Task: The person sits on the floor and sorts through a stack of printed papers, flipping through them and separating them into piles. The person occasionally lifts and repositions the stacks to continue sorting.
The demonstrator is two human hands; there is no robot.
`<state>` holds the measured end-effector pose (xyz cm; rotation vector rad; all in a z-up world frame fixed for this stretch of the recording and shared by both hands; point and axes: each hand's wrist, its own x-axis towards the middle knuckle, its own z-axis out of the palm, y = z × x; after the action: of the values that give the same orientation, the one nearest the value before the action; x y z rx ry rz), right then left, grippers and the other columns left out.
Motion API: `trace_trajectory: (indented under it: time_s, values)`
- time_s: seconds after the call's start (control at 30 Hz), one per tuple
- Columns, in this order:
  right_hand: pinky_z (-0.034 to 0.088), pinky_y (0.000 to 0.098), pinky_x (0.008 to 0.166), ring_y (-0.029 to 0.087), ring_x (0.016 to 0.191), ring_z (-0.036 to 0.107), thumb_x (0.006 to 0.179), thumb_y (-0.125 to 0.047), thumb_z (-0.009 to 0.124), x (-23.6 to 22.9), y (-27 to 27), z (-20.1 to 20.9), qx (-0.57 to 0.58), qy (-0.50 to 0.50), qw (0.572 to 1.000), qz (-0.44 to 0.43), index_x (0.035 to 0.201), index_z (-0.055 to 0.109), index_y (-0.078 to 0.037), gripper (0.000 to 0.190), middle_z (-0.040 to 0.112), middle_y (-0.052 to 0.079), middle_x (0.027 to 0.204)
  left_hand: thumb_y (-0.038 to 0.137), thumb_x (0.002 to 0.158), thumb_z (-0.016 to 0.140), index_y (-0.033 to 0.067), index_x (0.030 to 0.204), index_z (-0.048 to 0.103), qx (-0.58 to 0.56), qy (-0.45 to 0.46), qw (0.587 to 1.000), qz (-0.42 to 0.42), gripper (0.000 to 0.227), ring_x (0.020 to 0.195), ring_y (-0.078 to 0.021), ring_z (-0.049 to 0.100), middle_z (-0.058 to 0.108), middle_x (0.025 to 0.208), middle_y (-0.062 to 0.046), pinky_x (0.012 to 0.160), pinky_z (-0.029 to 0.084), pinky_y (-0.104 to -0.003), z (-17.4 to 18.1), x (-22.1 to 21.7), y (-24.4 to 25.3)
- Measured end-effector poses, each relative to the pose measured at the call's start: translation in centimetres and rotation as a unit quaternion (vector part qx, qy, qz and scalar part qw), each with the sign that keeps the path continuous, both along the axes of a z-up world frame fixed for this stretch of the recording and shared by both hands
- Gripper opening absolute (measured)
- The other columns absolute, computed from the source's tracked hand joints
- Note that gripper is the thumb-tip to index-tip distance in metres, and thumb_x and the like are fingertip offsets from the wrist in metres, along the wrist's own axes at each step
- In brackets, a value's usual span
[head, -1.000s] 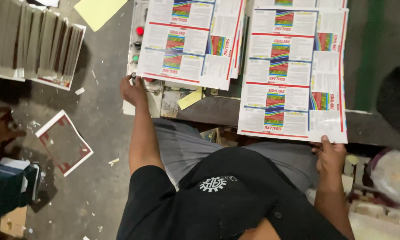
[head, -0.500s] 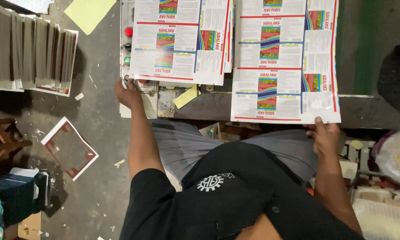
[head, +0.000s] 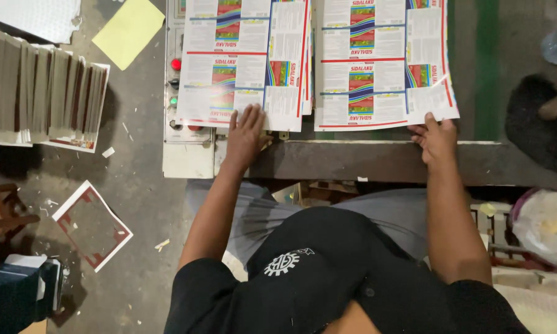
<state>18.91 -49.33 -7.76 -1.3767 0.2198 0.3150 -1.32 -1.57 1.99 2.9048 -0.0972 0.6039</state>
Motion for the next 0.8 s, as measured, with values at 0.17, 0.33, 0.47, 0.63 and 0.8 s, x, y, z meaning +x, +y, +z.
trace_trajectory:
  time_s: [0.17, 0.33, 0.47, 0.63, 0.8]
  values:
    - [0.055, 0.0301, 0.061, 0.020, 0.089, 0.074, 0.111, -0.023, 0.058, -0.4, -0.8, -2.0, 0.014, 0.045, 0.999, 0.000, 0.139, 0.050, -0.004, 0.035, 0.072, 0.012, 0.112, 0.018, 0.086, 0.071, 0.0036, 0.128, 0.065, 0.041, 0.040, 0.998, -0.006, 0.046, 0.132, -0.0328, 0.059, 0.063, 0.141, -0.015, 0.108, 0.043, -0.052, -0.6, 0.5, 1.5]
    - [0.055, 0.0294, 0.064, 0.020, 0.090, 0.074, 0.102, -0.018, 0.060, -5.1, 1.4, -1.5, -0.008, 0.081, 0.997, -0.001, 0.147, 0.046, -0.012, 0.048, 0.073, 0.014, 0.116, 0.010, 0.097, 0.067, 0.0083, 0.118, 0.072, -0.101, 0.048, 0.994, -0.015, 0.021, 0.109, -0.0328, 0.071, 0.074, 0.121, -0.011, 0.088, 0.057, -0.044, 1.0, 1.0, 1.4]
    - [0.055, 0.0294, 0.067, 0.019, 0.091, 0.072, 0.102, -0.023, 0.061, -8.9, 6.1, 1.2, -0.032, 0.095, 0.989, 0.108, 0.148, 0.052, -0.007, 0.049, 0.074, 0.015, 0.118, 0.009, 0.092, 0.073, 0.0057, 0.115, 0.073, -0.141, -0.080, 0.985, -0.054, 0.023, 0.098, -0.0336, 0.073, 0.075, 0.112, -0.015, 0.081, 0.059, -0.043, 2.9, 1.3, -3.5]
    - [0.056, 0.0290, 0.068, 0.018, 0.094, 0.073, 0.098, -0.020, 0.064, -11.7, 12.4, 5.5, -0.001, 0.064, 0.968, 0.242, 0.143, 0.053, -0.007, 0.048, 0.073, 0.014, 0.122, 0.017, 0.091, 0.076, 0.0033, 0.116, 0.071, -0.116, -0.071, 0.982, -0.132, 0.029, 0.108, -0.0335, 0.070, 0.072, 0.118, -0.018, 0.094, 0.057, -0.046, 2.4, 1.3, -10.6]
    - [0.055, 0.0292, 0.059, 0.022, 0.091, 0.074, 0.101, -0.015, 0.060, -11.6, 12.5, 4.1, 0.072, 0.095, 0.978, 0.173, 0.137, 0.055, -0.001, 0.038, 0.072, 0.012, 0.113, 0.027, 0.091, 0.072, 0.0059, 0.114, 0.069, -0.099, -0.013, 0.975, -0.200, 0.032, 0.128, -0.0318, 0.060, 0.066, 0.130, -0.016, 0.113, 0.036, -0.056, 2.0, 1.7, -13.2]
